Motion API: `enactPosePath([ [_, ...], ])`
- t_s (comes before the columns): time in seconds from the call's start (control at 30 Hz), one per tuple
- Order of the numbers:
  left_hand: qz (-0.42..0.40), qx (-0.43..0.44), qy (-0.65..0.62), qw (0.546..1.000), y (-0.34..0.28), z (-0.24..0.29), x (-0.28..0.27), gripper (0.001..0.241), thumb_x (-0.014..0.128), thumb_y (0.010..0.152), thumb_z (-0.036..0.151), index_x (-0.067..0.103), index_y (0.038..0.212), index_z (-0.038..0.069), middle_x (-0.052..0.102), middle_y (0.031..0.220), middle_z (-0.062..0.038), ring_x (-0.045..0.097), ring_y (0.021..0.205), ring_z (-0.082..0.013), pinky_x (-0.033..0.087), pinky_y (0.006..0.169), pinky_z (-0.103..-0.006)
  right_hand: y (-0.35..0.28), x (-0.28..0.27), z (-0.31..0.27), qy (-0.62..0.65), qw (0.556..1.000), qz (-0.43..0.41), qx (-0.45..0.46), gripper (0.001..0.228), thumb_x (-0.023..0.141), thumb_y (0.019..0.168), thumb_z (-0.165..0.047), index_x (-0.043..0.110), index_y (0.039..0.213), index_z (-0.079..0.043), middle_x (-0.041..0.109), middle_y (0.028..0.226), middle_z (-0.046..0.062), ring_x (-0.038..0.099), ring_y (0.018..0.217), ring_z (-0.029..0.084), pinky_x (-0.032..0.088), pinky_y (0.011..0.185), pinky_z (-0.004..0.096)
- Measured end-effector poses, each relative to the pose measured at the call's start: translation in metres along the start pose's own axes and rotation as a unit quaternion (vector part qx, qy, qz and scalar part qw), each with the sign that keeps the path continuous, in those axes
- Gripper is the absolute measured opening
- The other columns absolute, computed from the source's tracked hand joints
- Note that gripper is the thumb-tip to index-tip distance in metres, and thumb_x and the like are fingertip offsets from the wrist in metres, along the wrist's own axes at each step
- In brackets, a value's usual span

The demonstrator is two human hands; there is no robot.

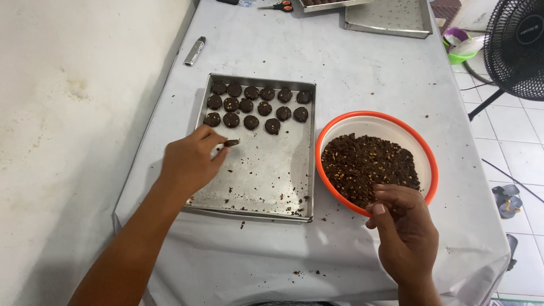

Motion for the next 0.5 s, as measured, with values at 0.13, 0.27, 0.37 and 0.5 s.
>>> enactPosePath([
  [0.13, -0.008, 0.053, -0.052, 0.997, 0.027, 0.047, 0.012, 0.018, 0.073, 0.094, 0.028, 0.076, 0.104, 0.013, 0.064, 0.098, 0.003, 0.062, 0.056, -0.0184, 0.052, 0.044, -0.0355, 0.002, 0.005, -0.007, -0.015, 1.0, -0.014, -0.008, 0.015, 0.059, 0.095, 0.005, 0.061, 0.109, 0.001, 0.064, 0.117, 0.02, 0.068, 0.079, 0.02, 0.06, 0.061, 0.026],
  [0.27, 0.029, 0.161, -0.054, 0.985, 0.049, 0.094, 0.034, 0.01, 0.077, 0.093, 0.02, 0.073, 0.093, 0.011, 0.06, 0.092, 0.002, 0.057, 0.056, -0.0136, 0.04, 0.038, -0.0277, -0.002, 0.012, -0.019, -0.108, 0.99, -0.056, -0.078, 0.007, 0.064, 0.095, -0.004, 0.067, 0.101, -0.004, 0.071, 0.109, 0.012, 0.069, 0.103, 0.019, 0.056, 0.077, 0.026],
  [0.37, 0.025, 0.177, -0.028, 0.984, 0.067, 0.105, 0.062, 0.016, 0.075, 0.094, 0.022, 0.067, 0.084, 0.012, 0.056, 0.09, 0.003, 0.053, 0.051, -0.0163, 0.034, 0.037, -0.0301, -0.004, 0.013, -0.021, -0.109, 0.988, -0.073, -0.078, 0.008, 0.064, 0.094, -0.005, 0.069, 0.1, -0.005, 0.072, 0.105, 0.011, 0.071, 0.101, 0.02, 0.059, 0.078, 0.027],
  [0.5, 0.025, 0.174, -0.013, 0.984, 0.081, 0.112, 0.085, 0.028, 0.07, 0.09, 0.007, 0.054, 0.068, 0.011, 0.048, 0.083, 0.001, 0.039, 0.043, -0.0183, 0.025, 0.037, -0.0314, -0.007, 0.017, -0.018, -0.108, 0.985, -0.105, -0.084, 0.009, 0.064, 0.094, -0.006, 0.071, 0.1, -0.008, 0.075, 0.098, 0.004, 0.07, 0.094, 0.017, 0.055, 0.073, 0.025],
])
Point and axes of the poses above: each hand's wrist, its own y-axis towards the middle knuckle, its own x-axis out of the palm, z = x × y, the point moved 10 cm from there along y, towards the middle knuckle
